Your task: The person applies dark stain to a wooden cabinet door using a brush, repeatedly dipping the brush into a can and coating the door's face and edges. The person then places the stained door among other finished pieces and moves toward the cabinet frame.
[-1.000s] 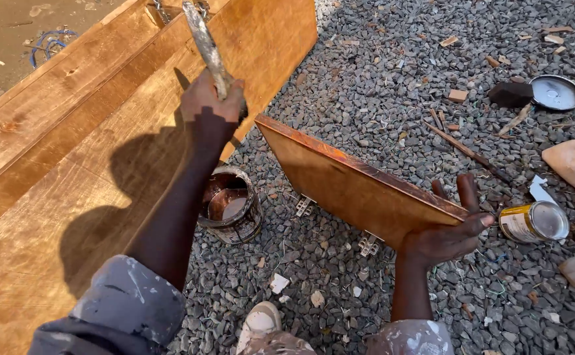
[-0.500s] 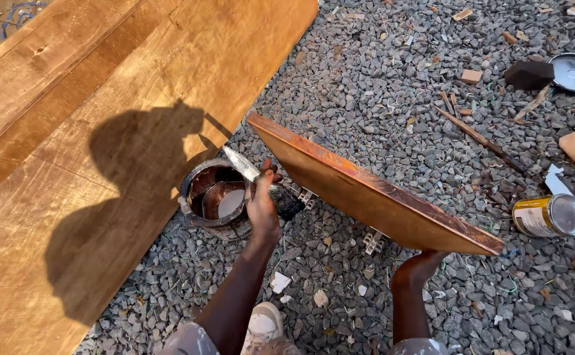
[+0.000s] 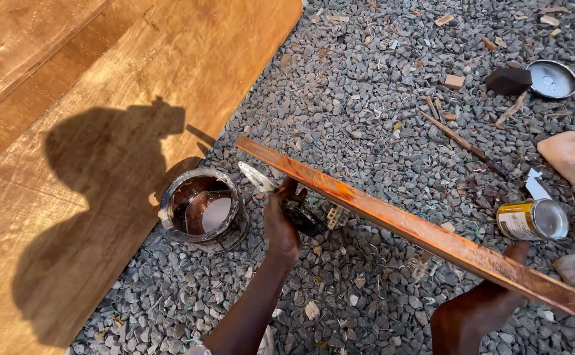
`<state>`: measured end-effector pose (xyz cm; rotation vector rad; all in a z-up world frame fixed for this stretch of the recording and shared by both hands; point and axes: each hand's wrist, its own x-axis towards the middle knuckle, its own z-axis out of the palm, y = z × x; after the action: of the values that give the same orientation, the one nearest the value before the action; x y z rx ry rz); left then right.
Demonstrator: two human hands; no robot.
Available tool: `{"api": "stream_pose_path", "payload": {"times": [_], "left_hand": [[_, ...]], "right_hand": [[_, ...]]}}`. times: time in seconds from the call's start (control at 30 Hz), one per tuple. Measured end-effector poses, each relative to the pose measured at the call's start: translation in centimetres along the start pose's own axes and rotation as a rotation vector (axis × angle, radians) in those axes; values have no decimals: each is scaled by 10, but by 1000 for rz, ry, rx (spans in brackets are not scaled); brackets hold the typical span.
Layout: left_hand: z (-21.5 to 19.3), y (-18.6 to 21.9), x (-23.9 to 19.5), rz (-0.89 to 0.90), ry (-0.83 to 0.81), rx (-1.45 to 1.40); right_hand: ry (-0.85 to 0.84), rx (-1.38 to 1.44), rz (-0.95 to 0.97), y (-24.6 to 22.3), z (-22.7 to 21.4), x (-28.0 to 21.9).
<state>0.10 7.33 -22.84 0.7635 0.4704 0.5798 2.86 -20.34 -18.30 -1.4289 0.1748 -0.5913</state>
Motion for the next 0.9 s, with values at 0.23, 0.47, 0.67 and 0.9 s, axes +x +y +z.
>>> {"api": "stream_pose_path", "payload": {"times": [0.23,0.47,0.67,0.9], "left_hand": [[-13,-105,-1,-504,92,-384],[-21,-79,-18,-520,101,-37],[-69,68,-38,-135,155,651],[-123,191,17,-1,238,1105]], "right_hand": [[-254,-1120,-349,-135,99,-26],[-646,-1334,-578,-56,161,-29],[-750,-1380,-527,-65,144,32],[-654,-876,-505,21,-4,136]]}}
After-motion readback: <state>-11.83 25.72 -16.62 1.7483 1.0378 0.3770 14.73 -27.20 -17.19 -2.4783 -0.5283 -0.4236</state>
